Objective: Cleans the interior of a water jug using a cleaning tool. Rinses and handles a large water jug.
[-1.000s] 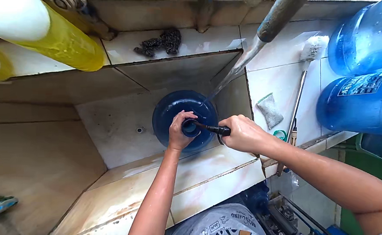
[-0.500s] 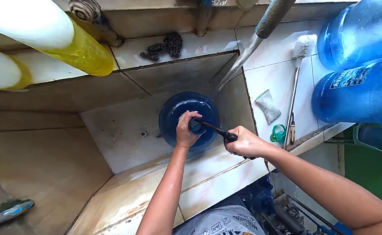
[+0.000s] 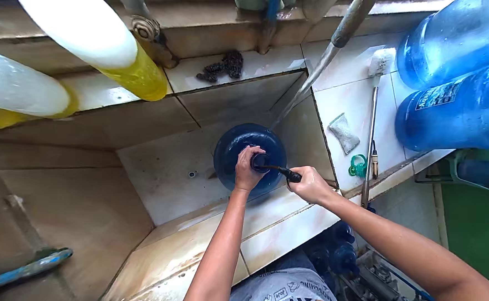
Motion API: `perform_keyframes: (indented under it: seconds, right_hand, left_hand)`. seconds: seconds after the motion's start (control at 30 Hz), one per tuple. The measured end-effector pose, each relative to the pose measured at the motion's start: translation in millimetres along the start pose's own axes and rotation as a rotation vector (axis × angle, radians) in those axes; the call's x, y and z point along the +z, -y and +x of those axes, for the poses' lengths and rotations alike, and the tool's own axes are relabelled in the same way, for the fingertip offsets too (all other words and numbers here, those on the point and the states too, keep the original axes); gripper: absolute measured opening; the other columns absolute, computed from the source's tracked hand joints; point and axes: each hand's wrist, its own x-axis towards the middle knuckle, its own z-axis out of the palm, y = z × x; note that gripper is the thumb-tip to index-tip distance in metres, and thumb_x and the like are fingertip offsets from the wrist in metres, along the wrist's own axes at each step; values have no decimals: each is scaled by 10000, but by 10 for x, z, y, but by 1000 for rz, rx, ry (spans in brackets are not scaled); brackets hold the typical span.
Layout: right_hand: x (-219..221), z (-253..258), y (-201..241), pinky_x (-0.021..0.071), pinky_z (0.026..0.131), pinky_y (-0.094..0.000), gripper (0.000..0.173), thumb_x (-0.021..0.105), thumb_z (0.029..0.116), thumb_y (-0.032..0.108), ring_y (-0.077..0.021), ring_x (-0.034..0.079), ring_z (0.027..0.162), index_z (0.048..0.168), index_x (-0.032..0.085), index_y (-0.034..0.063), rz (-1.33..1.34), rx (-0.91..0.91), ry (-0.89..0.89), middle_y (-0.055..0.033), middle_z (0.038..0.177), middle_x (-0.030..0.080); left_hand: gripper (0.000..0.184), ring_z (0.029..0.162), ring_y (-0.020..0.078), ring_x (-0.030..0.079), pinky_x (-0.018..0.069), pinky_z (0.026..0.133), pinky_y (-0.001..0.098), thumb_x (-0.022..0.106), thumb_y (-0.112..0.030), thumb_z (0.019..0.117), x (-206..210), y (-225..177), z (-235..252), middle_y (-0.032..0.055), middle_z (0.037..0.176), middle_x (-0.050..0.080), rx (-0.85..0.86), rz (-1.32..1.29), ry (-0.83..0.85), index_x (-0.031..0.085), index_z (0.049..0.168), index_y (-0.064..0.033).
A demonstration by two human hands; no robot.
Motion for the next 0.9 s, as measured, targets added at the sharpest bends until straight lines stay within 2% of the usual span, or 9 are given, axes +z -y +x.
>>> perform_keyframes:
  seconds: [0.1, 0.17, 0.23, 0.3, 0.37, 0.5, 0.67, 0.77, 0.9]
  right_hand:
    - [113, -132, 13, 464, 632, -388, 106, 636, 908, 182, -133, 563, 664, 893, 691, 92, -53, 14, -39, -16, 719, 591]
    - [150, -192, -1, 483, 674, -427, 151, 627, 902, 205, -178, 598, 718, 931, 692, 71, -111, 4, -25, -54, 768, 626]
    - [190, -259, -51, 481, 691, -453, 170, 621, 897, 208, -214, 610, 747, 944, 684, 57, -158, -22, -1, -83, 791, 634]
    - [266, -364, -143, 488, 698, -479, 200, 622, 902, 231, -245, 623, 759, 947, 679, 44, -198, -66, 23, -107, 791, 640]
    - [317, -423, -230, 501, 703, -482, 306, 642, 929, 335, -251, 628, 750, 978, 687, 36, -192, -118, 22, -115, 789, 645]
    - [394, -602, -569, 533, 686, -507, 646, 590, 937, 659, -270, 642, 711, 1134, 669, 50, -179, -350, -42, -116, 773, 653]
    - [360, -1093, -1166, 547, 579, -378, 548, 394, 1076, 513, -203, 643, 621, 963, 680, 59, -264, -1072, -255, -81, 691, 635]
    - [241, -1316, -1545, 545, 862, -365, 520, 390, 1071, 549, -213, 682, 915, 1020, 680, 120, -363, -1305, -286, -88, 940, 699]
    - [323, -1239, -1775, 513, 1047, -382, 408, 496, 1044, 523, -187, 638, 1246, 1139, 709, 189, -416, -1326, -312, -66, 1288, 699]
  left_hand:
    - [739, 1467, 316, 398, 295, 1240, 508, 869, 0, 657, -190, -328, -158, 187, 1487, 509, -264, -165, -9, 551, 1324, -4]
    - [579, 1391, 225, 484, 437, 1150, 411, 612, 129, 829, -315, -759, -392, 170, 1483, 506, -657, -497, -201, 492, 1391, 58]
    - [418, 1108, 274, 663, 566, 936, 418, 296, -176, 1110, -393, -1148, -362, 221, 1291, 603, -1231, -1061, -400, 430, 1404, 89]
    - [856, 1151, 423, 654, 584, 929, 512, 254, -719, 1004, -372, -1109, -271, 301, 1344, 576, -1538, -1549, -388, 329, 1510, -32]
    - [850, 1154, 415, 656, 594, 913, 502, 357, -762, 954, -251, -1013, -143, 283, 1316, 598, -1520, -1774, -398, 381, 1467, -85]
    - [254, 676, 159, 694, 609, 596, 276, 456, -310, 1048, -148, -1122, -303, 69, 775, 643, -1389, -1828, -556, 530, 934, -95]
    - [320, 700, 150, 706, 609, 644, 260, 356, -291, 1070, -387, -2107, -909, 67, 782, 674, -1131, -1758, -507, 558, 930, -85]
    - [287, 749, 134, 717, 610, 692, 266, 333, -216, 1047, -337, -2741, -1277, 54, 824, 710, -888, -1616, -407, 582, 1001, -81]
    - [156, 811, 158, 706, 601, 761, 312, 616, -94, 873, -222, -3085, -1528, 66, 874, 706, -683, -1347, -466, 598, 1023, -55]
